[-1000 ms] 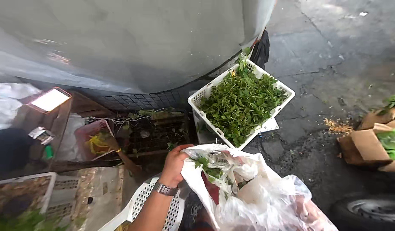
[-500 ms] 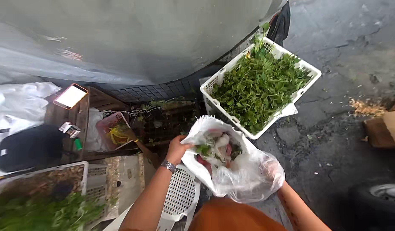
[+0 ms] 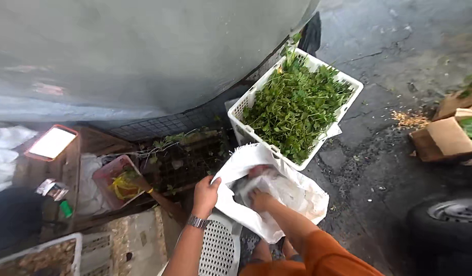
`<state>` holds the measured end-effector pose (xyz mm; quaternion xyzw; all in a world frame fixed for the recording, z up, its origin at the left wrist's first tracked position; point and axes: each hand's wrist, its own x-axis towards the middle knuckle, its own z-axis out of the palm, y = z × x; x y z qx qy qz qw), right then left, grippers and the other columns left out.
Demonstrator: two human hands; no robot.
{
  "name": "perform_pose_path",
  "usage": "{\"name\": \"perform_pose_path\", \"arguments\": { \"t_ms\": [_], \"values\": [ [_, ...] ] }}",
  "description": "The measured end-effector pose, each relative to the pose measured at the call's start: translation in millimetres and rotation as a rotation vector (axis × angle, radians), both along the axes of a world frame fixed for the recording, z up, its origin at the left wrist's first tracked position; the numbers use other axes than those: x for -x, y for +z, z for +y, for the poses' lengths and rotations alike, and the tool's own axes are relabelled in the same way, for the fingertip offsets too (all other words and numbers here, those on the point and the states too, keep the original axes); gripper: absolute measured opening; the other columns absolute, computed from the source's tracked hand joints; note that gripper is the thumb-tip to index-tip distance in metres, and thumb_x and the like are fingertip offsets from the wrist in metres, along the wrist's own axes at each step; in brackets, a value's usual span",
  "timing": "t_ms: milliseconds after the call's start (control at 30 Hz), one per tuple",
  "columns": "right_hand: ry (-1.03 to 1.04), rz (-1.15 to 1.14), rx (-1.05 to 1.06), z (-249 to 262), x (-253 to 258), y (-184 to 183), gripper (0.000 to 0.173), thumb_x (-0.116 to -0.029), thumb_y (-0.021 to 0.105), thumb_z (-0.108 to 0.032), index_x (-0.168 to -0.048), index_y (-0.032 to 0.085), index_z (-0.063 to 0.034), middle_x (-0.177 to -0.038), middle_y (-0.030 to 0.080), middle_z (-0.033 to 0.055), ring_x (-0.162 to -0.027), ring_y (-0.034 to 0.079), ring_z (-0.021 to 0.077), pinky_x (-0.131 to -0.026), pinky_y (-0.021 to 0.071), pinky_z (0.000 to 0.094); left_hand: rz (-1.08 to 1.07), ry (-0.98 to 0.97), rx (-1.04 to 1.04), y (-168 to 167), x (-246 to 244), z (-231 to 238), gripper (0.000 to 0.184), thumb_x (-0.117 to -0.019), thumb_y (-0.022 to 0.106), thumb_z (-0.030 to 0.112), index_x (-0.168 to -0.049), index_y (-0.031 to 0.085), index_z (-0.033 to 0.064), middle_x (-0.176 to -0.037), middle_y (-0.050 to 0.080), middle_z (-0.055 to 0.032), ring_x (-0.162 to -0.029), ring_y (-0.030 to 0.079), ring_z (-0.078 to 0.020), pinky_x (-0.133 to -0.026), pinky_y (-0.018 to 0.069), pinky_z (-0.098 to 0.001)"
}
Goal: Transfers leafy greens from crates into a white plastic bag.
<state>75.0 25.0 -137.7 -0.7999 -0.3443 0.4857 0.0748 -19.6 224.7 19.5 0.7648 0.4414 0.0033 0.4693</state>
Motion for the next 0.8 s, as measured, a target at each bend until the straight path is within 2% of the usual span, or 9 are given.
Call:
{"name": "perform_pose_path", "arguments": {
  "t_ms": [100,200,233,333,433,533,600,667,800],
  "values": [
    [-0.061,0.048,0.124,-3.3,10.1,17.0,0.050,-0.1057,0.051,-0.036,-0.139,0.060,0.0008,-0.146,0.055,0.0288,-0.136,0.050,0.0513,-0.108,0.0371,0.0748,-0.107,0.165,0.101,-5.7,4.0,16.0,0.025,-0.1033,0.062,0.022,-0.113,0.071,0.0006,-0.104,0.072,-0.0141,-0.095,0.070,-0.0202,-0.088,0.0586,-0.0432],
    [0.089,0.015,0.033,1.9,-6.9,69.6,0.042,-0.1020,0.059,-0.019,-0.141,0.060,-0.0058,-0.145,0.056,0.0270,-0.136,0.050,0.0494,-0.109,0.0378,0.0741,-0.159,0.176,0.146,-4.2,6.4,17.8,0.026,-0.1028,0.063,0.021,-0.117,0.069,0.0008,-0.107,0.072,-0.0140,-0.097,0.070,-0.0189,-0.090,0.0586,-0.0412],
    [0.108,0.005,-0.032,-1.9,-16.5,95.5,0.045,-0.0962,0.065,-0.016,-0.140,0.060,-0.0064,-0.140,0.059,0.0268,-0.130,0.054,0.0488,-0.104,0.0423,0.0744,-0.144,0.138,0.074,0.3,7.7,16.8,0.028,-0.1013,0.065,0.023,-0.122,0.068,0.0030,-0.109,0.072,-0.0136,-0.100,0.071,-0.0196,-0.091,0.0588,-0.0418],
    [0.005,-0.003,-0.238,-34.9,-43.4,174.5,0.046,-0.1012,0.064,-0.033,-0.142,0.061,-0.0112,-0.137,0.064,0.0177,-0.126,0.062,0.0347,-0.109,0.0473,0.0574,-0.073,-0.046,-0.328,32.8,17.4,-13.1,0.063,-0.0939,0.072,0.039,-0.145,0.056,0.0067,-0.130,0.063,-0.0207,-0.119,0.061,-0.0347,-0.102,0.0508,-0.0539],
    [-0.134,-0.218,-0.488,-75.8,-79.6,223.4,0.034,-0.1024,0.061,-0.035,-0.120,0.072,-0.0077,-0.116,0.073,0.0112,-0.104,0.071,0.0234,-0.097,0.0575,0.0454,-0.151,-0.525,-0.552,58.7,15.6,-77.1,0.064,-0.0947,0.066,0.052,-0.146,0.059,0.0145,-0.137,0.064,-0.0161,-0.132,0.057,-0.0365,-0.116,0.0357,-0.0642],
    [-0.158,-0.466,-0.542,-92.8,-122.0,230.1,0.033,-0.0996,0.064,-0.036,-0.115,0.073,-0.0092,-0.114,0.071,0.0117,-0.109,0.068,0.0260,-0.098,0.0552,0.0468,0.134,-1.153,-0.449,39.1,8.6,-115.1,0.084,-0.0820,0.076,0.063,-0.151,0.052,0.0214,-0.149,0.055,-0.0148,-0.149,0.036,-0.0404,-0.120,0.0010,-0.0759],
    [-0.084,-0.523,-0.529,-91.6,-143.5,224.9,0.043,-0.0935,0.070,-0.045,-0.122,0.071,-0.0121,-0.121,0.068,0.0137,-0.117,0.063,0.0316,-0.102,0.0511,0.0511,0.319,-1.266,-0.421,14.0,12.2,-113.2,0.068,-0.0808,0.085,0.038,-0.138,0.063,0.0087,-0.133,0.065,-0.0211,-0.138,0.048,-0.0471,-0.120,0.0015,-0.0759],
    [0.026,-0.517,-0.447,-85.5,-153.3,214.7,0.066,-0.0874,0.074,-0.055,-0.136,0.063,-0.0117,-0.132,0.063,0.0173,-0.124,0.059,0.0363,-0.106,0.0483,0.0554,0.449,-1.239,-0.399,8.4,19.8,-103.6,0.024,-0.0939,0.065,0.005,-0.117,0.072,-0.0006,-0.118,0.071,-0.0220,-0.125,0.059,-0.0455,-0.122,0.0115,-0.0728],
    [0.092,-0.488,-0.256,-57.6,-158.6,174.4,0.087,-0.0853,0.077,-0.049,-0.153,0.044,-0.0055,-0.144,0.054,0.0237,-0.131,0.054,0.0416,-0.106,0.0455,0.0592,0.565,-1.076,-0.424,47.6,36.0,-103.5,0.020,-0.0991,0.056,0.003,-0.101,0.076,0.0012,-0.122,0.068,-0.0232,-0.128,0.056,-0.0458,-0.118,0.0202,-0.0738]
  ]
}}
